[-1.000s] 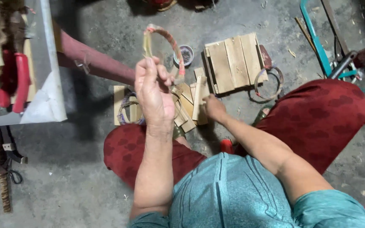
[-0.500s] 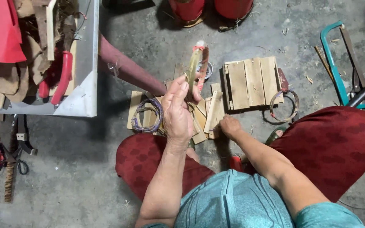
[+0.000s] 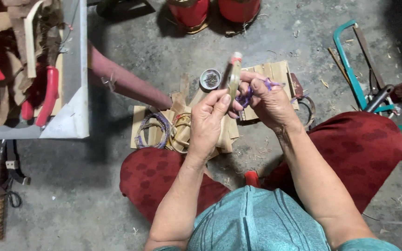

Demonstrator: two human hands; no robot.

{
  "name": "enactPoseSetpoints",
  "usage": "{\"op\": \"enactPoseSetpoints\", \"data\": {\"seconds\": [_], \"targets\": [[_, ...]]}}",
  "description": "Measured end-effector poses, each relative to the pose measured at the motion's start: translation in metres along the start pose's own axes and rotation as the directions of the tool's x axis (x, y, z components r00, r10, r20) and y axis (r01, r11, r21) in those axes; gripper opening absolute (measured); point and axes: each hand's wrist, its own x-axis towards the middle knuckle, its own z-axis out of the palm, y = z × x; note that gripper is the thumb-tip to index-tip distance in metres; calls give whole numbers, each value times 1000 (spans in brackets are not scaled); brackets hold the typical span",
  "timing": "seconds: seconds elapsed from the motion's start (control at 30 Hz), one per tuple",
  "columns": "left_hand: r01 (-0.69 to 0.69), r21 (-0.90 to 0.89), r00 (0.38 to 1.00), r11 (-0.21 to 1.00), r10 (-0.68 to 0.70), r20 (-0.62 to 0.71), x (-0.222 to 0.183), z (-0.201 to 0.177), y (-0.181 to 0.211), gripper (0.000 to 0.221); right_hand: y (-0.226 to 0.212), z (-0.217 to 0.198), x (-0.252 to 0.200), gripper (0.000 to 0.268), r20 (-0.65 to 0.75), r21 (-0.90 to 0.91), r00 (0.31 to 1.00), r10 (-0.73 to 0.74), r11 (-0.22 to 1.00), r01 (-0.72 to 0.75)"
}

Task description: Wrapping thin bamboo rings with colorful thread or wire to create decorative components for instruments.

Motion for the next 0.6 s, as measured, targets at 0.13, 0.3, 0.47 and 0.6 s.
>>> {"op": "enactPoseSetpoints", "data": {"seconds": [0.13,0.3,0.47,0.6], "targets": [[179,-87,975,980,-165,150,1,15,-7,21,-16,-4,-14,36,131,53,990,44,997,-51],[208,-144,973,967,-189,133,9,21,-24,26,4,-49,5,27,-2,79,1000,-30,996,30],[-3,159,989,987,-20,145,2,35,-1,29,26,-90,23,30,-79,104,997,-25,994,34],[-237,381,969,894,190,157,2,44,0,22,27,-91,20,32,-61,158,998,-35,986,44]]}}
